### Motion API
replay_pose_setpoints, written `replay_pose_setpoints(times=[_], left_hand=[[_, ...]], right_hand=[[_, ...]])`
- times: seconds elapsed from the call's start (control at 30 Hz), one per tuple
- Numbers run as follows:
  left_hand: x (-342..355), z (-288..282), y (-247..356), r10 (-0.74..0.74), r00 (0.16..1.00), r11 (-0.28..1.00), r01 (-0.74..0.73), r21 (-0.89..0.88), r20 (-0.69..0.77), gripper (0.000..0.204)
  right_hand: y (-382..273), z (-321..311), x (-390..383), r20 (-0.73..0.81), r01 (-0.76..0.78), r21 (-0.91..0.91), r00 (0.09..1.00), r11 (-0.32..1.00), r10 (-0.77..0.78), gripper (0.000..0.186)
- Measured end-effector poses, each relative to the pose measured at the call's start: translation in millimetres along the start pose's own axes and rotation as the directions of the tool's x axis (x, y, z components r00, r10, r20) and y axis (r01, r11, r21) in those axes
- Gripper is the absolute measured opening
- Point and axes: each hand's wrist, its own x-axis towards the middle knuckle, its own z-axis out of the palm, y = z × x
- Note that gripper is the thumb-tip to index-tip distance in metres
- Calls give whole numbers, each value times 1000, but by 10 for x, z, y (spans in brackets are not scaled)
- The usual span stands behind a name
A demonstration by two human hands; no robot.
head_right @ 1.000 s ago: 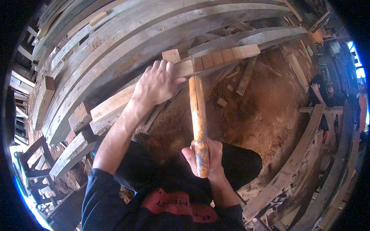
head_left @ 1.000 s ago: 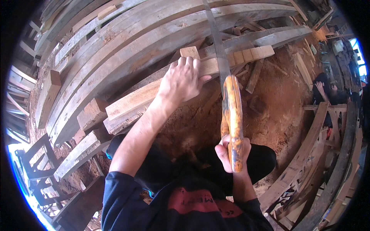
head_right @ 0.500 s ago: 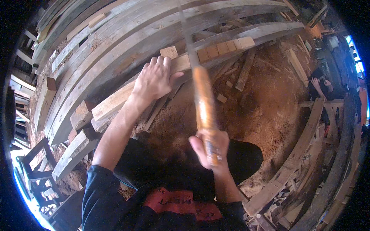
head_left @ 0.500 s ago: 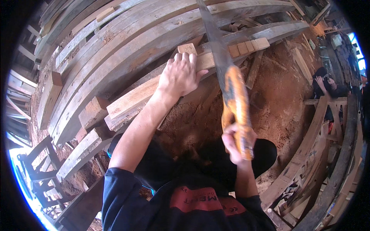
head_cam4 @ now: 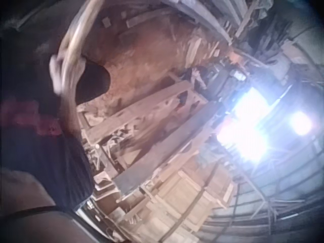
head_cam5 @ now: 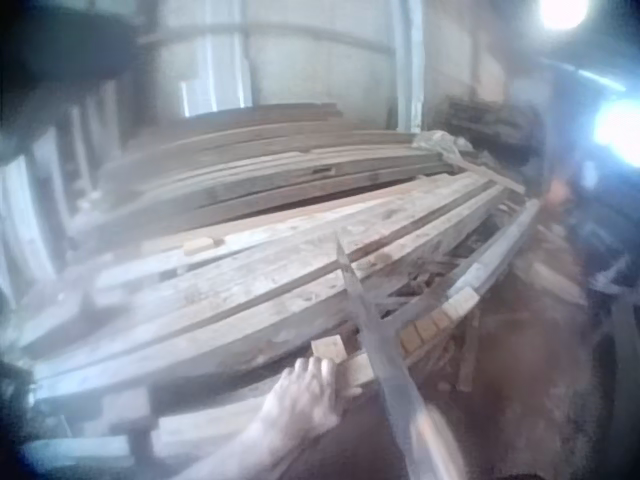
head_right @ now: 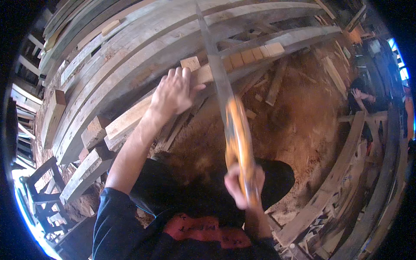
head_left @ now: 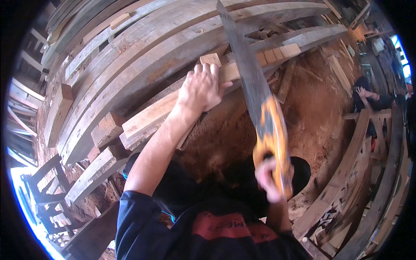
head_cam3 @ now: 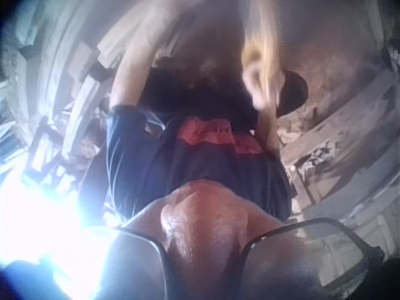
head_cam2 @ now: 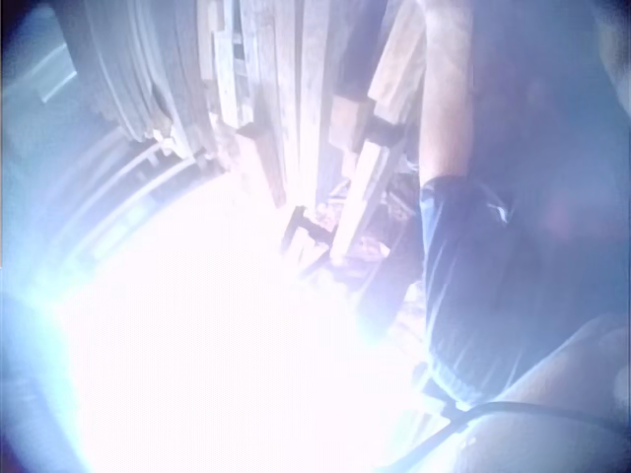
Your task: The person uses a hand saw to cut a small wooden block resting on a larger plank. They hold the block steady with the left hand and saw back and forth with the right hand, producing sawdust. The cut piece is separated and set aside.
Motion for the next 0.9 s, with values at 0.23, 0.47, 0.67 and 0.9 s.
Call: replay_pose_setpoints(times=[0.23, 0.47, 0.67, 0.9], left_hand=[[-37, 23, -15, 59, 998, 998, -60, -23, -16, 54], [-5, -27, 10, -60, 998, 997, 60, -52, 9, 55], [-52, 52, -3, 33, 999, 998, -33, -57, -1, 54], [-16, -19, 16, -51, 999, 996, 51, -70, 7, 57]], right_hand=[[-29, 192, 234, -51, 244, -312, 961, 918, -273, 20], [151, -141, -243, 33, -129, -94, 991, 987, 133, 20], [-178, 212, 306, 37, 215, -167, 977, 962, -212, 13], [-330, 77, -21, -33, 64, -241, 997, 968, -74, 19]])
